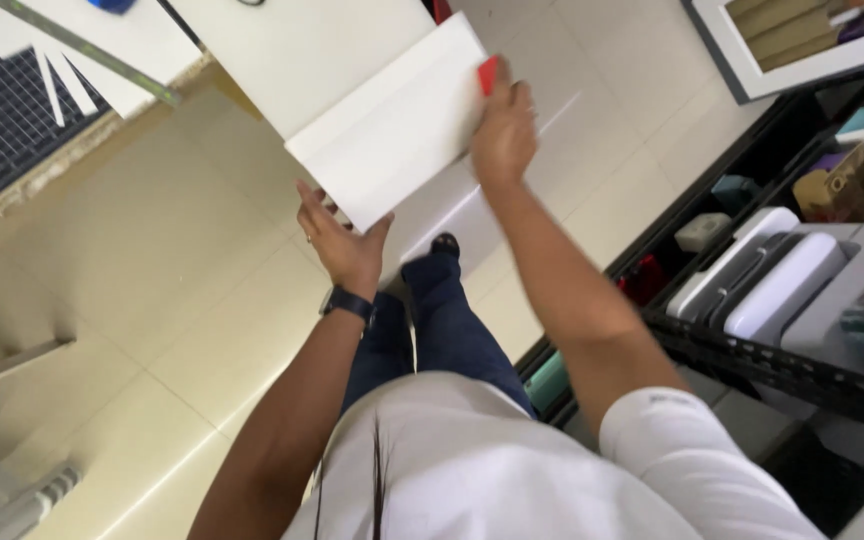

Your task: Applying white adhesive film to a drawer component, smoothing it with a squeegee and roller, and trimming the edges with a utility knife.

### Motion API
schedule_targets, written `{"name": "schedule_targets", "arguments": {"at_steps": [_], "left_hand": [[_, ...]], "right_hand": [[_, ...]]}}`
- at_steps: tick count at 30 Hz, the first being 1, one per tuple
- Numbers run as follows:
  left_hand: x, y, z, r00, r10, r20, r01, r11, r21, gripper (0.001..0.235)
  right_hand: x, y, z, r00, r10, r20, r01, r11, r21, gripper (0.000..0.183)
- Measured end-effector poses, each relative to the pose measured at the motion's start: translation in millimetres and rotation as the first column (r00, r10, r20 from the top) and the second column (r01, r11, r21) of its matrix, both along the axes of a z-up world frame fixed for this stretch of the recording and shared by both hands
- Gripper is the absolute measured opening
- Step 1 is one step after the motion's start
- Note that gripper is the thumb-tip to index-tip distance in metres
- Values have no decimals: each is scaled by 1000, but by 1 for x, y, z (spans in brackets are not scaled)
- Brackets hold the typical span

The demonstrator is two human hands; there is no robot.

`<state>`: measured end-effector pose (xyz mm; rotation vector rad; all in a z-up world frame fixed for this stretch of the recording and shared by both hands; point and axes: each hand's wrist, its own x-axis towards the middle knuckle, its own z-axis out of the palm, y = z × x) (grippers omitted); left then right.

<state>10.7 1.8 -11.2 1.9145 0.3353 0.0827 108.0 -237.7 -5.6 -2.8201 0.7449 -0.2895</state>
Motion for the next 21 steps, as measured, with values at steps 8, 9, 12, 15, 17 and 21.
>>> {"name": "schedule_targets", "arguments": {"at_steps": [8, 9, 12, 15, 17, 21], "left_hand": [[1, 2, -20, 999, -33, 13, 32, 997, 64, 121], [-1, 3, -11, 1000, -24, 2, 24, 999, 37, 129], [0, 1, -25, 998, -59, 15, 55, 982, 183, 133], [17, -10, 83, 839, 265, -475, -518, 654, -551, 49], [0, 1, 3, 960, 177, -217, -225, 948, -225, 80], [-2, 5, -28, 997, -64, -40, 71, 978, 197, 135]], "right_hand": [[-8, 68, -49, 870, 493, 31, -465, 839, -282, 71], [10, 34, -68, 955, 296, -13, -263, 825, -500, 74], [17, 42, -91, 978, 199, 66, -139, 854, -501, 70], [-51, 163, -2, 810, 578, 100, -549, 807, -215, 68], [-33, 125, -39, 837, 546, 43, -532, 829, -173, 70], [22, 20, -17, 994, 91, -62, -97, 991, -91, 83]]}}
